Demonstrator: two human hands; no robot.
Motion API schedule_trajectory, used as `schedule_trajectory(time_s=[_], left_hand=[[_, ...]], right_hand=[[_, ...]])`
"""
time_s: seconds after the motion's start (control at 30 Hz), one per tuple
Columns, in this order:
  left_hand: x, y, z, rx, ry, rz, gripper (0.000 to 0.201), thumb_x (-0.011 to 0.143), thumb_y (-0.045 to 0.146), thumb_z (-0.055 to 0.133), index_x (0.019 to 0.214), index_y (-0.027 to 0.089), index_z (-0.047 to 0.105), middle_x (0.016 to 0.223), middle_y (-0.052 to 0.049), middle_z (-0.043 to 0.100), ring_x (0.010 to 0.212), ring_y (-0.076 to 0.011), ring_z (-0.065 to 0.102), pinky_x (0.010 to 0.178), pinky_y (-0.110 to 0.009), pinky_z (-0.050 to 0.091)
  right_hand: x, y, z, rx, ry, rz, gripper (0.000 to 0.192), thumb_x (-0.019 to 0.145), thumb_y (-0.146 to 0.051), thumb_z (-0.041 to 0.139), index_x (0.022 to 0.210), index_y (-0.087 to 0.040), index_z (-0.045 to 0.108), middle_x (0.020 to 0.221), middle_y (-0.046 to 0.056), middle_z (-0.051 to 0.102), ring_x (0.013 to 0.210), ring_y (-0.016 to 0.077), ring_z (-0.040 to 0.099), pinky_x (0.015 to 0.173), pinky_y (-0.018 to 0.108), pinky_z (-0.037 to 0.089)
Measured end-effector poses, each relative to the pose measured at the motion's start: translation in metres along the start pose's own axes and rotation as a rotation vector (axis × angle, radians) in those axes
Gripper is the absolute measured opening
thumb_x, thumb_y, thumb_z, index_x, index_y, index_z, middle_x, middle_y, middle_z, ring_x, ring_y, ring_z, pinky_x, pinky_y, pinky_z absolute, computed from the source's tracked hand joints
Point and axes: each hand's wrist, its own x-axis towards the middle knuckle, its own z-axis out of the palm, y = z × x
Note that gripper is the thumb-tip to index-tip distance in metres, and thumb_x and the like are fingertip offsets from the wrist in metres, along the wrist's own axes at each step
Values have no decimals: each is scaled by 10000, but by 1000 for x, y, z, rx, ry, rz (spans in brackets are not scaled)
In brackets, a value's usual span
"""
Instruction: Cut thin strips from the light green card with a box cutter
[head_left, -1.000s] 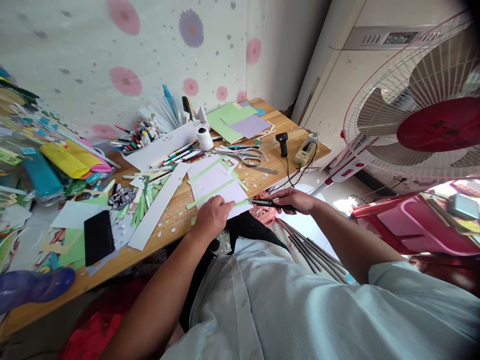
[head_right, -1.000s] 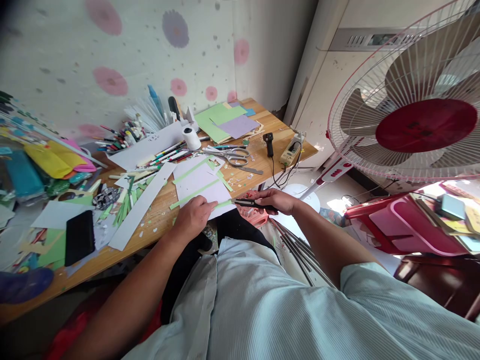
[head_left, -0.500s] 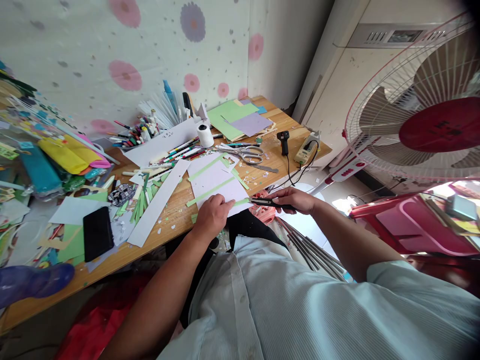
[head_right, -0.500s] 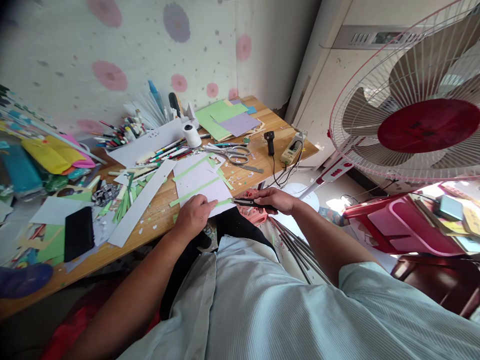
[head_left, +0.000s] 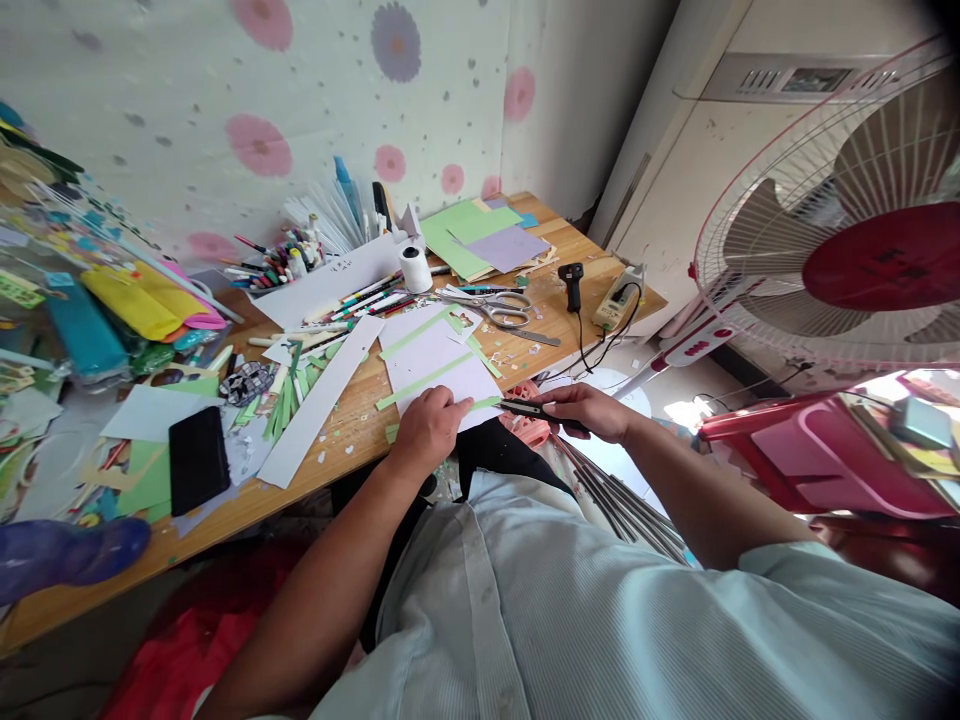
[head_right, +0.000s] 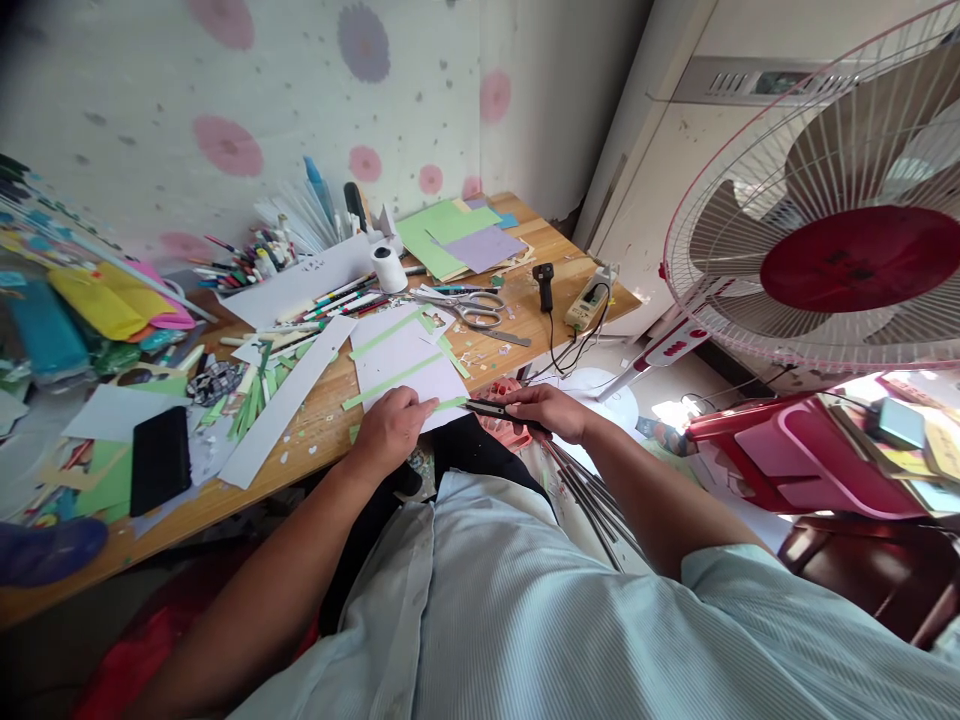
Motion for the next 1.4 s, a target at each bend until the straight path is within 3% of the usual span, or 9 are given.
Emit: schedule_trajectory(time_s=[0.27,0.43,0.63,0.93,1.4], left_hand=[[1,2,-7,-37,-19,-13,335,1100,233,548,1341,271,777,1023,-85,649,950,-257,582,820,-373,489],[-15,-3,-17,-63,22,-3,355,1089,215,559,1372,277,765,1067,-106,684,1001,-271,602,895,-416,502],[-32,-11,-18,-86,93,-27,357,1070,159,572,1279,307,822,1026,-91,686,989,-256,607,894,-403,507],[-24,6,-8,-132,108,-63,346,1071,134,559,1226,271,836,968,-81,645,929,-237,575,841,-368,513],[-22,4,-9,-222,99,-96,296,1082,184,563,1170,263,835,1000,-85,669,977,-239,621,888,-378,546]], right_hand=[[-5,4,9,4,27,-19,654,903,-501,829,1449,-149,757,646,0,665,424,80,444,398,221,279],[-6,5,7,11,35,-17,644,892,-518,841,1422,-157,776,686,23,697,437,83,456,402,223,279],[-8,7,7,14,52,-10,659,885,-512,846,1431,-150,769,676,23,698,435,88,459,402,230,275],[-12,1,3,42,107,3,694,845,-499,881,1411,-115,760,699,33,723,437,91,465,398,243,271],[-9,3,12,42,91,23,678,826,-485,881,1395,-129,780,689,38,721,436,95,469,399,244,261]])
